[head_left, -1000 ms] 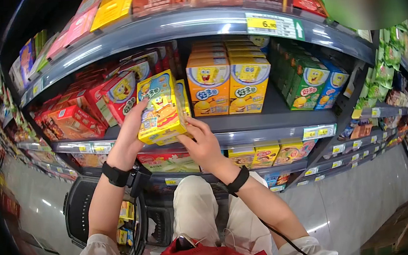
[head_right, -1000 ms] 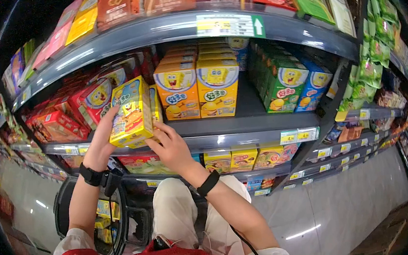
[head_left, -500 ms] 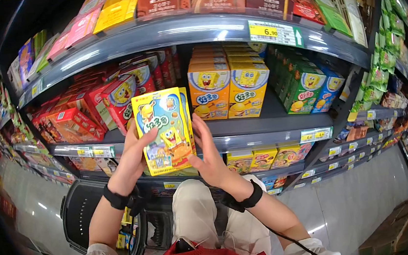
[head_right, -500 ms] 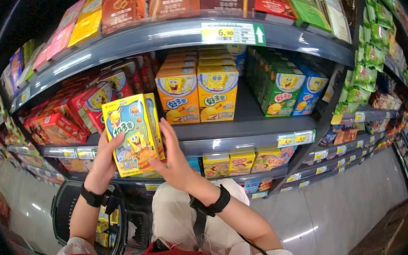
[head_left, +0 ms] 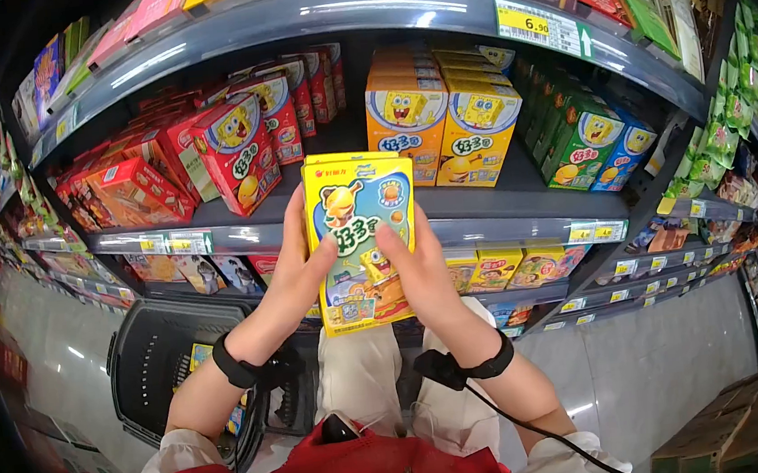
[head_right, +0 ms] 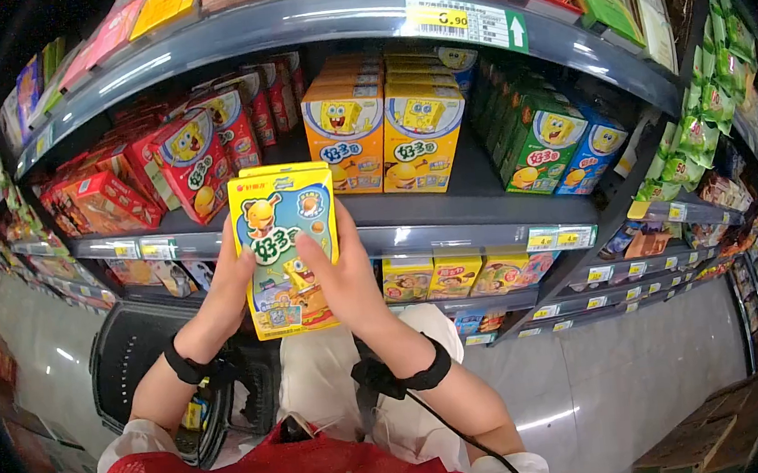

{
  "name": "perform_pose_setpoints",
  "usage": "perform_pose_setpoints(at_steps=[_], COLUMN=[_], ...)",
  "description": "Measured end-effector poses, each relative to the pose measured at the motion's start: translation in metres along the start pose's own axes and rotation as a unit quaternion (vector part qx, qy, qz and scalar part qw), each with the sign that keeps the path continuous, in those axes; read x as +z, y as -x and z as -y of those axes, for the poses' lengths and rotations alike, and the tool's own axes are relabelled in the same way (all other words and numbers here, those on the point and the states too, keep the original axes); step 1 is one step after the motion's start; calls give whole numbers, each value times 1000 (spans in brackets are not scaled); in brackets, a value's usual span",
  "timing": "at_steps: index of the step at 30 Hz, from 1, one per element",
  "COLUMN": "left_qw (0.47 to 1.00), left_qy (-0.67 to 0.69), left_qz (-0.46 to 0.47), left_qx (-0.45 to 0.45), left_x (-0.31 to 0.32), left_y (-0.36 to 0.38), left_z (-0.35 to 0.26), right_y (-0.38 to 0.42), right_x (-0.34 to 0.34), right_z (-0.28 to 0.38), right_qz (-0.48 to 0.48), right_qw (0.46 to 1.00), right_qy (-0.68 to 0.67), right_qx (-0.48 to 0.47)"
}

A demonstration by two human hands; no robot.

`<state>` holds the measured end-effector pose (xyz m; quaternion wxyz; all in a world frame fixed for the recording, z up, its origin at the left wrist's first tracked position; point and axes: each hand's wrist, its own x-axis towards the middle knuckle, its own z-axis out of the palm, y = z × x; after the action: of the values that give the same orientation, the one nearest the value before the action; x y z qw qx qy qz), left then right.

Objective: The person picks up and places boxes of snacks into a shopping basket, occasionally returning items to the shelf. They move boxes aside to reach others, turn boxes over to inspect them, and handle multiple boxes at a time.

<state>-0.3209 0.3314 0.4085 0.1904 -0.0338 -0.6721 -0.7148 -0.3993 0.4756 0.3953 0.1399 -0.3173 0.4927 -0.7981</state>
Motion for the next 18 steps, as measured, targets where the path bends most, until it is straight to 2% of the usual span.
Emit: perform_pose_setpoints(at_steps=[3, 7, 8, 11, 13, 14, 15, 17, 18], left_qw=[999, 999, 999, 996, 993, 991, 988, 983, 978], left_qy=[-35, -46, -39, -68, -78, -72, -66, -87, -118], left_qz=[22, 25, 13, 27, 79, 108, 136, 158, 172], left_qx=[30, -15, -34, 57, 44, 31, 17, -26, -15], left_x=[-4, 2, 4, 9, 18, 23, 27, 34, 38], left_y=[-1, 7, 9, 14, 22, 25, 27, 29, 26], left_z=[5, -7, -8, 3, 0, -1, 0, 2, 5], right_y=[2, 8, 11, 23, 30, 33, 35, 38, 39], right_x=[-6, -14, -12, -10, -11, -17, -22, -33, -36], right_z=[8, 10, 9, 9, 20, 25, 29, 40, 50], right_qz=[3, 15, 10, -3, 0, -1, 3, 15, -2], right_qw=[997, 991, 994, 1000, 1000, 1000, 999, 994, 995], right_qy=[-50, -77, -62, -20, 6, 22, 33, 58, 61], right_qx=[52, 106, 88, 24, -27, -13, -38, -87, -74])
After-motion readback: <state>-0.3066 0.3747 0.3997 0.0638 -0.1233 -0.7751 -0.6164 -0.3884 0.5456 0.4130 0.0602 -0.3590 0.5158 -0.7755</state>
